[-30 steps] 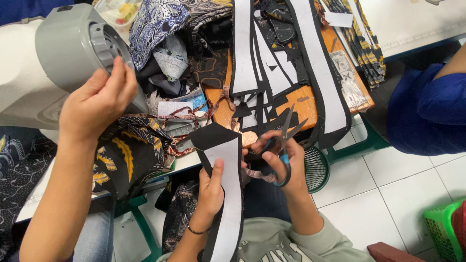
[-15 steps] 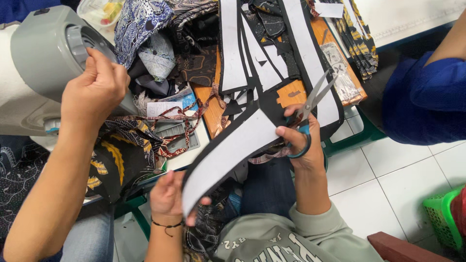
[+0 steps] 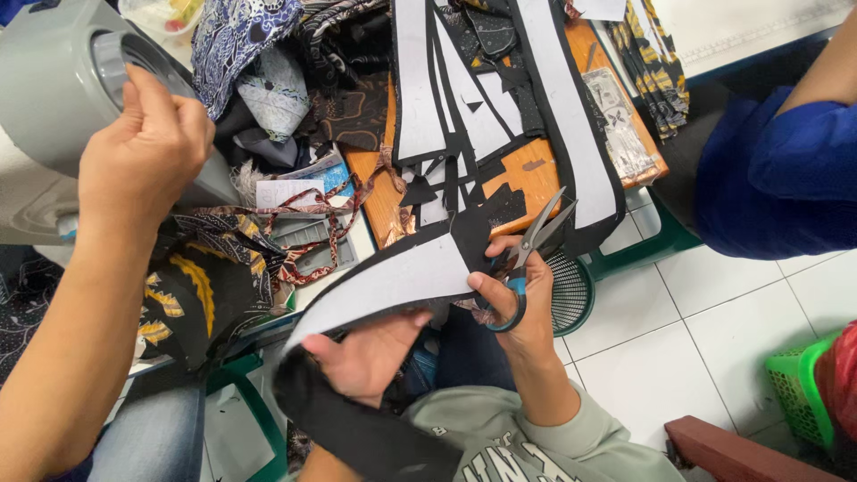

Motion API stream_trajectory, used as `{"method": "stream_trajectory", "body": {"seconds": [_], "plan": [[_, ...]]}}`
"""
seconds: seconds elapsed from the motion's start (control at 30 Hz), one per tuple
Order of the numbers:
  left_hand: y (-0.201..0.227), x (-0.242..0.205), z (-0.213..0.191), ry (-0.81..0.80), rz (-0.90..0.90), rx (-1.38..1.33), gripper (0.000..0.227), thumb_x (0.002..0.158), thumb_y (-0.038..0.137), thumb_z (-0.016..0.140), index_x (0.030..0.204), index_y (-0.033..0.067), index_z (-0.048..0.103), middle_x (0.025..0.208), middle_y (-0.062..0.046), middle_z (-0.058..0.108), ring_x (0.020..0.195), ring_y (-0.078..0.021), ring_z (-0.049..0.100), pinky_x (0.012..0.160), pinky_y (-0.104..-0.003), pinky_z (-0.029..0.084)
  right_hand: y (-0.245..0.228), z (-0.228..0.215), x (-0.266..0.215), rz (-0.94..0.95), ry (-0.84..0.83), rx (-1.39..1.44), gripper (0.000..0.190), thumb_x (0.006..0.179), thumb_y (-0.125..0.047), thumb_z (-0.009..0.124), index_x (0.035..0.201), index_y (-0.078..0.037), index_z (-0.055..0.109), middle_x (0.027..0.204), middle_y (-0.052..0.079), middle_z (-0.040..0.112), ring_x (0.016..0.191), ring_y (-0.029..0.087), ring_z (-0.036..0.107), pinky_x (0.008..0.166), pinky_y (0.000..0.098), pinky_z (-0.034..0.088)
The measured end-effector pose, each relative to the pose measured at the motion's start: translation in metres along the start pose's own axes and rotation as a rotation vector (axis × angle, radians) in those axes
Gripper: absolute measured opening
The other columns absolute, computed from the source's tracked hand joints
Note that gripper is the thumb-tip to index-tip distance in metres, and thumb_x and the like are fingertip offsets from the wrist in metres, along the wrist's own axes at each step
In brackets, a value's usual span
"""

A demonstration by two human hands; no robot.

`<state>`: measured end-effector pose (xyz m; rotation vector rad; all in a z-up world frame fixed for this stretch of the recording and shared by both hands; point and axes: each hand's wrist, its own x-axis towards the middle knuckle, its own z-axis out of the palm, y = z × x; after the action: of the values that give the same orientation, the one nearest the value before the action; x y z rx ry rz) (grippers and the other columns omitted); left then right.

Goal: The person uses scissors to cut a piece of black patterned fabric along a white paper template. They hold the template and fabric together and trim the edges, then place the cut piece aside.

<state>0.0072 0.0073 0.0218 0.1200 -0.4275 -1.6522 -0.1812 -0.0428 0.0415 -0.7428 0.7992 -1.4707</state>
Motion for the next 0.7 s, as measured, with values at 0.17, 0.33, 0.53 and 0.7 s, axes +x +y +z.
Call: {"method": "stream_trajectory", "body": {"seconds": [0.17, 0.33, 0.53, 0.7], "plan": [[0.022, 0.0, 0.02, 0.361, 0.088, -0.184, 0.101, 0.088, 0.08, 0.049, 0.151, -0.0002, 0.043, 0.15, -0.013, 0.055, 0.136, -0.027, 0.049, 0.114, -0.044, 0.037, 0.012, 0.009, -0.013, 0.119, 0.013, -0.086, 0.036, 0.075, 0.006, 0.079, 0.104, -0.002, 0.059, 0.058, 0.0, 0.059, 0.041, 0.004, 0.053, 0.035, 0.0196, 0.039], [-0.022, -0.014, 0.009, 0.271, 0.069, 0.447, 0.058, 0.104, 0.032, 0.063, 0.146, -0.0028, 0.043, 0.145, -0.013, 0.052, 0.14, -0.0246, 0.046, 0.12, -0.043, 0.034, 0.02, 0.016, -0.018, 0.136, -0.133, -0.252, 0.035, 0.076, 0.005, 0.081, 0.105, 0.0, 0.062, 0.061, 0.0, 0.057, 0.045, 0.003, 0.05, 0.04, 0.0185, 0.036], [-0.022, -0.01, 0.002, 0.381, 0.182, 0.362, 0.037, 0.11, 0.023, 0.05, 0.132, -0.0058, 0.056, 0.133, -0.016, 0.063, 0.122, -0.0243, 0.063, 0.107, -0.04, 0.05, 0.005, 0.007, -0.021, 0.083, -0.228, -0.332, 0.035, 0.08, -0.008, 0.082, 0.109, 0.001, 0.064, 0.075, 0.005, 0.068, 0.05, 0.006, 0.055, 0.042, 0.0204, 0.04], [-0.006, 0.002, 0.017, 0.377, 0.248, 0.274, 0.039, 0.112, 0.025, 0.047, 0.132, -0.0082, 0.056, 0.129, -0.017, 0.066, 0.118, -0.025, 0.066, 0.107, -0.041, 0.051, 0.001, -0.005, -0.026, -0.014, -0.598, -0.56, 0.042, 0.083, -0.024, 0.089, 0.111, 0.0, 0.068, 0.077, 0.001, 0.063, 0.066, 0.007, 0.055, 0.058, 0.0227, 0.042]]}}
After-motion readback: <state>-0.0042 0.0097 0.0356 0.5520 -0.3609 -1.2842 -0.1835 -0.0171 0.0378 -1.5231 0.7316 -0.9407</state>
